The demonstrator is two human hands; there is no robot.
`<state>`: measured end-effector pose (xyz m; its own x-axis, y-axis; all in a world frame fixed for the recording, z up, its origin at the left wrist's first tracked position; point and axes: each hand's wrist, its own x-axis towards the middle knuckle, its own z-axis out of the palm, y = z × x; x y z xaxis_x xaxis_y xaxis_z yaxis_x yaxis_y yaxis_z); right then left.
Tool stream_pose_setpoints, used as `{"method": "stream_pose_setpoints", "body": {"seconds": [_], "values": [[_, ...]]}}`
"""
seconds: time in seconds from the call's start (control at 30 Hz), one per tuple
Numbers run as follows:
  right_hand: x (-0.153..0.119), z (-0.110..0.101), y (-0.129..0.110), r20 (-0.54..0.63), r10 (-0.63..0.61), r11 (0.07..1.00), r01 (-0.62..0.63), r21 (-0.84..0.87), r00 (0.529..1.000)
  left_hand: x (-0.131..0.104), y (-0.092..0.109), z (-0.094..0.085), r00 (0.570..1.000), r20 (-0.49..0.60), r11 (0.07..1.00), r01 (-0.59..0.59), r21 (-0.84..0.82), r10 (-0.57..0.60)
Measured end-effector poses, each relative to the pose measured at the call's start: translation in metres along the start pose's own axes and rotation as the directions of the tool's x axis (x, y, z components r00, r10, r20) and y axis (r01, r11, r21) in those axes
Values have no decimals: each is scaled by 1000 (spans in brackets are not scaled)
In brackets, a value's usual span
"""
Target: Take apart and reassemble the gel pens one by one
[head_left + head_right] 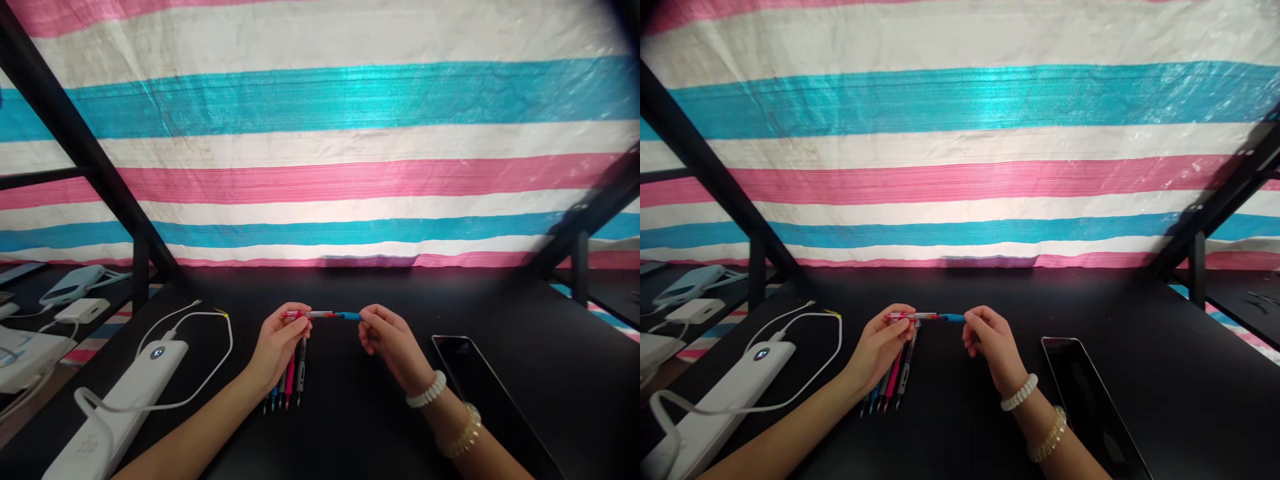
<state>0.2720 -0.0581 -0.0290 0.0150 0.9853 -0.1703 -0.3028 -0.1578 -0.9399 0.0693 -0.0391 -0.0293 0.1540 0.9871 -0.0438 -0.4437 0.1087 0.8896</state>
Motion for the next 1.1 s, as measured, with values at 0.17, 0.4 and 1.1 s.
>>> {"method": "stream_pose_setpoints", "body": {"seconds": [0.17,0.4,1.1], "values": [[4,-2,0,-46,38,979,-28,200,998,0,-1,0,1000,3,1000,7,-16,-7],[5,-3,-3,-111,86,937,-42,346,990,2,-2,-2,1000,14,1000,8,-18,-8],[6,-8,-3,-183,79,878,18,478,980,5,0,-7,995,-95,996,-41,-83,33]]}}
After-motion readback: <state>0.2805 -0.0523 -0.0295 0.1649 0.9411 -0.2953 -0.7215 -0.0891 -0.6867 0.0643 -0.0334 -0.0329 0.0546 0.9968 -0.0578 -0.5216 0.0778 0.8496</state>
